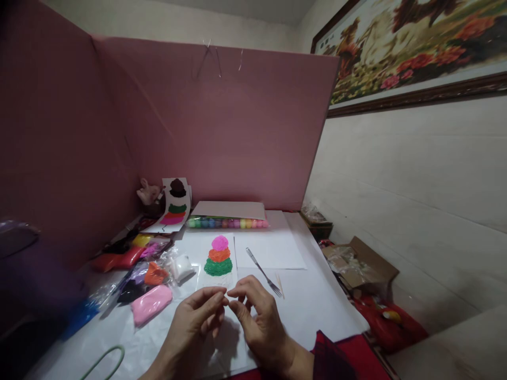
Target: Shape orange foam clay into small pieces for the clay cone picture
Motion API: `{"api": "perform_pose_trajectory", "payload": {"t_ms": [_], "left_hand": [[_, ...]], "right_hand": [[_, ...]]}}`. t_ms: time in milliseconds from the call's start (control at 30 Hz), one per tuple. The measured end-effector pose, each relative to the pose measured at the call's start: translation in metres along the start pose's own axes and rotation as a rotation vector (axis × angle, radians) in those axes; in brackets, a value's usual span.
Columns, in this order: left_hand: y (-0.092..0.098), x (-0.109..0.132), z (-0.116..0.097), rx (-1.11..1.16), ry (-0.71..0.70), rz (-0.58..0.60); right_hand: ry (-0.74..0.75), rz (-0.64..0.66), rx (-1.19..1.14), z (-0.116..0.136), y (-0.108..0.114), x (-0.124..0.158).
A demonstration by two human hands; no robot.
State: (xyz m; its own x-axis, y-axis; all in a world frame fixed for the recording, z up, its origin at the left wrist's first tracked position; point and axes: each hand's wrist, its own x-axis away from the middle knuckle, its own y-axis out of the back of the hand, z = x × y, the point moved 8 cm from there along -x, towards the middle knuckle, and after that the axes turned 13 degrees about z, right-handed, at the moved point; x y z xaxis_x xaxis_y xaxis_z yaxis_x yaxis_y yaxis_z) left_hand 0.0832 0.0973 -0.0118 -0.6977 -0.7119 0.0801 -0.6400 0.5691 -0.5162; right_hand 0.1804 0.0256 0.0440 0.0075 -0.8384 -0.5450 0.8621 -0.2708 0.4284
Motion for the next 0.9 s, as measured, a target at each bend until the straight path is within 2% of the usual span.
{"api": "perform_pose_trajectory", "payload": {"t_ms": [233,367,433,500,600,667,733,800,900], "left_hand": [[0.004,-0.005,0.002,-0.004,-0.033,0.074],[0.002,-0.004,0.001,0.003,-0.027,0.028],[0.003,-0.005,-0.007,-0.005,-0.062,-0.01],[0.003,-0.006,-0.026,-0.074,-0.138,-0.003],[0.01,-0.01,-0.068,-0.222,-0.243,0.004],[0.023,-0.011,-0.103,-0.384,-0.345,-0.057],[0.042,-0.011,-0.134,-0.591,-0.42,-0.18],[0.059,-0.011,-0.153,-0.855,-0.413,-0.324],[0.069,-0.017,-0.155,-1.376,-0.266,-0.455]], "right_hand": [[-0.018,-0.021,0.027,-0.004,0.002,0.0],[-0.052,-0.036,0.038,-0.012,0.004,0.001],[-0.065,-0.042,0.05,-0.015,0.006,-0.002],[-0.078,-0.05,0.058,-0.015,0.009,-0.009],[-0.108,-0.039,0.058,-0.009,0.01,-0.027],[-0.105,-0.002,0.046,-0.001,0.004,-0.041],[-0.106,0.0,-0.009,0.005,-0.004,-0.051],[-0.114,-0.035,-0.058,0.005,-0.012,-0.054],[-0.111,-0.069,-0.048,0.0,-0.027,-0.048]]}}
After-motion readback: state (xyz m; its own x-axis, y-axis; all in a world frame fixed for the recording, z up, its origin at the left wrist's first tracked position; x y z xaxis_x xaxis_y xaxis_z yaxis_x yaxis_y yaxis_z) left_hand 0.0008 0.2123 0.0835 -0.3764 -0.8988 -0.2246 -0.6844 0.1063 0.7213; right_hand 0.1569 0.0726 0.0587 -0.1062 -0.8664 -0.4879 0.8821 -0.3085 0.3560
